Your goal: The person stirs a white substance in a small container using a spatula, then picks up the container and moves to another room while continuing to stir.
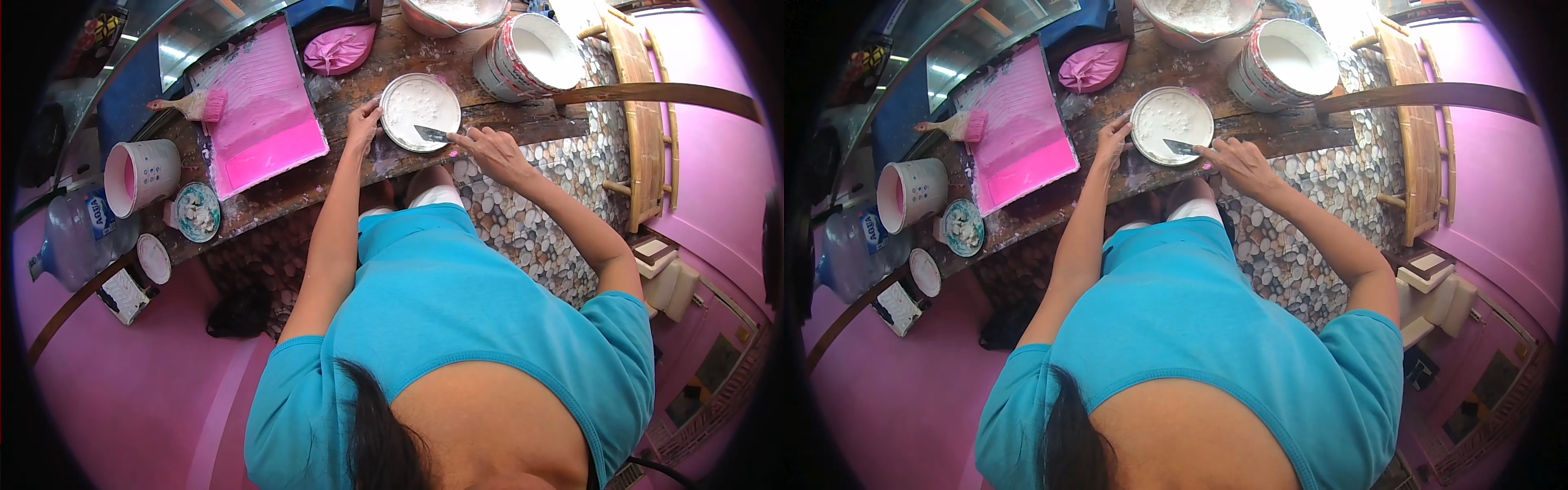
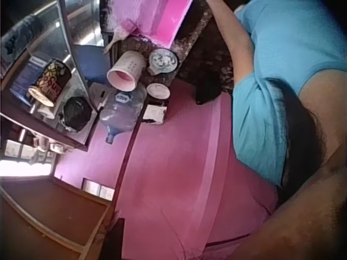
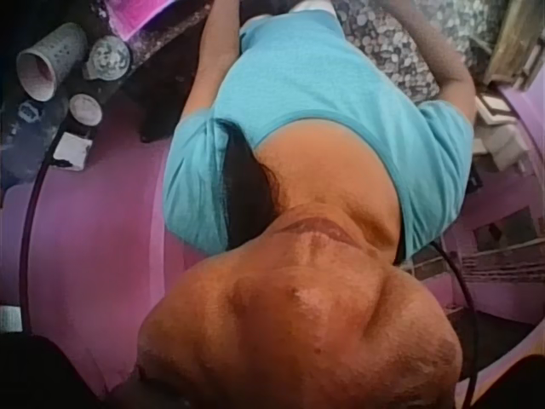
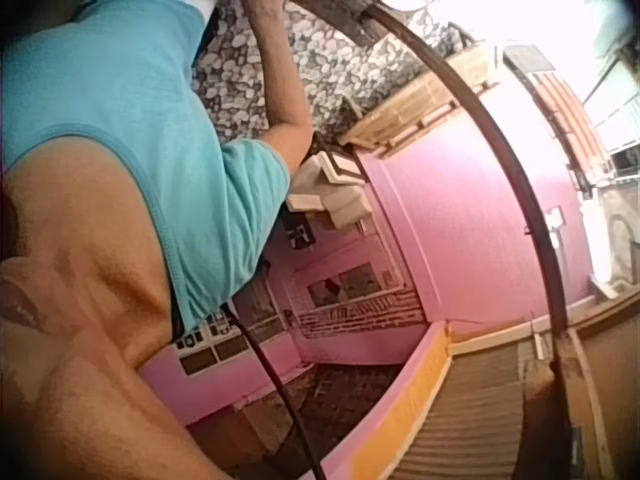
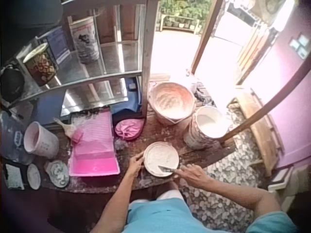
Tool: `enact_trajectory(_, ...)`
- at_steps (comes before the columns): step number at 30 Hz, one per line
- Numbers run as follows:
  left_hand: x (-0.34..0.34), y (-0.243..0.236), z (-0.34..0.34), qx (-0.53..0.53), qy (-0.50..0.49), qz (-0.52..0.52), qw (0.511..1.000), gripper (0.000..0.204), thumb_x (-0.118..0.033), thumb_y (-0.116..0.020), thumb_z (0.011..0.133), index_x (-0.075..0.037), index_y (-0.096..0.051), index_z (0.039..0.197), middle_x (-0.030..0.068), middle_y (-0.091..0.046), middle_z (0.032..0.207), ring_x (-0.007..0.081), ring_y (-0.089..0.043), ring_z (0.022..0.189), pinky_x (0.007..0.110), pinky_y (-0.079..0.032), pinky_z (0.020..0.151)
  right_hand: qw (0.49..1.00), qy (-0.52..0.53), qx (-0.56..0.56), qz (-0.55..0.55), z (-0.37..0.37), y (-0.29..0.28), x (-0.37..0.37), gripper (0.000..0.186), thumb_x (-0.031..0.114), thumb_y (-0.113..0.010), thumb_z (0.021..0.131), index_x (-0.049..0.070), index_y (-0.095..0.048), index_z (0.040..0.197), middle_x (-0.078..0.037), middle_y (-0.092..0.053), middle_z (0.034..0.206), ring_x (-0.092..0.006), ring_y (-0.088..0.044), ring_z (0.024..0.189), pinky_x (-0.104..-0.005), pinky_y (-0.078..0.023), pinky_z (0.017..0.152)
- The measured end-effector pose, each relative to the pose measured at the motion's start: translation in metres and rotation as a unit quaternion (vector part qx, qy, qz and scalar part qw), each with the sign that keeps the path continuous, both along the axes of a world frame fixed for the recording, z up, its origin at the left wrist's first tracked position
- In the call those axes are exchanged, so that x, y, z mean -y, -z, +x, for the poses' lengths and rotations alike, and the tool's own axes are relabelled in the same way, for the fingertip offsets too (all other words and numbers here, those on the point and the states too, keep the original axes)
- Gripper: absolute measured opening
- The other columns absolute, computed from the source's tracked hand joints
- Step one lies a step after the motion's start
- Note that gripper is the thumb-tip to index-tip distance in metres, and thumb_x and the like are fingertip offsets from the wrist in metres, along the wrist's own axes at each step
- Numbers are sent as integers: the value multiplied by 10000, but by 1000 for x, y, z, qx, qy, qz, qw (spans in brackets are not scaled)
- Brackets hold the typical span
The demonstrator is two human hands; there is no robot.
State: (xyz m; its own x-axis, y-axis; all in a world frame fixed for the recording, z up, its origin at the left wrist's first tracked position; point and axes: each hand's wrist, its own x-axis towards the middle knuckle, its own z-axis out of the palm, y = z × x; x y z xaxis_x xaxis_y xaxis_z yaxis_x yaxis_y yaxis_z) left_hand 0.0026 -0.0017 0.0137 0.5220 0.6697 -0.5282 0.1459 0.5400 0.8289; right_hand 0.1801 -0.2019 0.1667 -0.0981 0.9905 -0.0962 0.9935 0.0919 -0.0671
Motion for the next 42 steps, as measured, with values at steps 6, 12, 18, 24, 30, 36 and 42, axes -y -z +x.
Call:
enact_trajectory(6, -4, 7, -2, -5, 24, -21, 999, 377, -198, -609, 922, -147, -596, 1295, 31, -611, 1243, 181, -534, 1167, 422, -473, 855, 997, 47, -52, -20, -3, 1, 2, 568, 70, -637, 773, 197, -537, 1318, -56, -603, 842, -227, -634, 760, -346, -508, 612)
enact_trajectory(12, -3, 6, -3, 8, 31, -26, 999, 380, -205, -612, 920, -144, -596, 1294, 33, -607, 1251, 167, -534, 1161, 407, -487, 841, 993, 54, -107, -22, -17, 13, -13, 594, 80, -664, 756, 182, -534, 1326, -82, -625, 885, -263, -650, 794, -380, -514, 632)
enact_trajectory(18, 0, 1, -4, 19, -2, -21, 1000, 345, -149, -586, 931, -97, -607, 1272, 46, -652, 1151, 148, -623, 992, 356, -528, 754, 994, 49, -92, -30, -6, 8, -17, 552, 73, -651, 763, 144, -559, 1303, -111, -627, 901, -279, -652, 807, -396, -515, 650)
enact_trajectory(24, 0, -3, -4, 21, 0, -21, 1000, 344, -140, -582, 934, -98, -605, 1274, 37, -652, 1131, 132, -620, 962, 335, -534, 736, 974, 137, -165, -74, 6, -6, -19, 438, 125, -606, 826, 93, -588, 1262, -168, -631, 916, -356, -636, 846, -444, -504, 738)
enact_trajectory(30, 1, -2, -4, 26, 1, -23, 999, 359, -136, -577, 931, -99, -591, 1288, 24, -649, 1113, 117, -615, 950, 321, -533, 725, 912, 246, -301, -130, 18, 3, -9, 363, 227, -498, 923, 67, -593, 1235, -220, -671, 937, -393, -638, 912, -467, -487, 809)
enact_trajectory(36, 2, -2, -2, 10, 8, -30, 999, 377, -141, -499, 959, -94, -549, 1330, 30, -625, 1166, 114, -593, 1020, 317, -509, 856, 886, 283, -306, -204, 30, 4, 3, 334, 233, -457, 948, 90, -612, 1206, -145, -690, 866, -326, -661, 884, -441, -488, 800)
enact_trajectory(42, 12, 17, -22, 158, -36, -113, 980, 455, -116, -419, 974, -45, -408, 1423, 82, -554, 1312, 195, -531, 1196, 404, -430, 1015, 909, 245, -255, -221, 45, 1, 0, 320, 249, -457, 942, 139, -628, 1190, -97, -697, 844, -311, -663, 854, -442, -496, 772)
